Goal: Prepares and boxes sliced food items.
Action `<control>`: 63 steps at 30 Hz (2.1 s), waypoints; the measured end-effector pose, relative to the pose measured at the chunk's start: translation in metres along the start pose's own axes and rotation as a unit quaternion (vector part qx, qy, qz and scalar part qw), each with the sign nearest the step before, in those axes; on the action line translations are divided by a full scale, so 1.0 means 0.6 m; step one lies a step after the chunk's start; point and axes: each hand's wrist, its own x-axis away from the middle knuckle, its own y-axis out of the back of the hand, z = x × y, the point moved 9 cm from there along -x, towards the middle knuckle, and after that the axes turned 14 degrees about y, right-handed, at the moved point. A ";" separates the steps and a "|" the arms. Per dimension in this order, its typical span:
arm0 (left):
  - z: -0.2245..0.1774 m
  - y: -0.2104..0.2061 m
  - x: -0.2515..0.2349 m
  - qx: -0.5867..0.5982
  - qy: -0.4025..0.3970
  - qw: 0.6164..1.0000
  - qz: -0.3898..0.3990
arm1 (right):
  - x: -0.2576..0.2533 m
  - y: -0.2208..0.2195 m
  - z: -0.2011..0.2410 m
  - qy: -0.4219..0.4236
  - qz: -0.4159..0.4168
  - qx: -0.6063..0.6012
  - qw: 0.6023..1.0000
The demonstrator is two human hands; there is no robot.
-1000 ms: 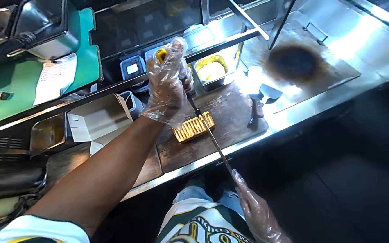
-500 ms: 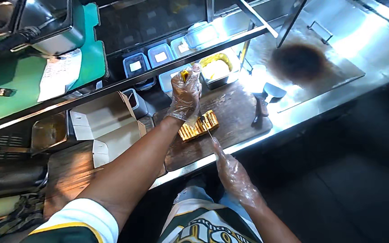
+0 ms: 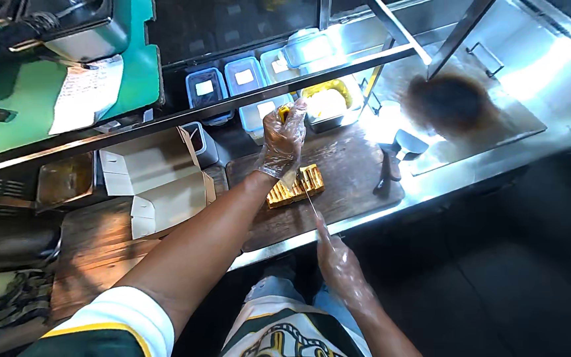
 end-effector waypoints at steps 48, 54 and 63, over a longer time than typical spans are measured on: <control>-0.161 -0.060 0.027 -0.014 0.033 0.996 0.084 | 0.222 -0.015 -0.040 0.109 -0.146 -0.140 0.973; -0.072 -0.017 0.012 -0.021 0.047 0.997 0.061 | 0.106 -0.004 0.024 0.054 -0.072 -0.102 0.991; -0.010 0.011 0.000 -0.044 0.007 0.998 0.036 | 0.056 -0.002 0.036 -0.002 -0.010 -0.009 1.000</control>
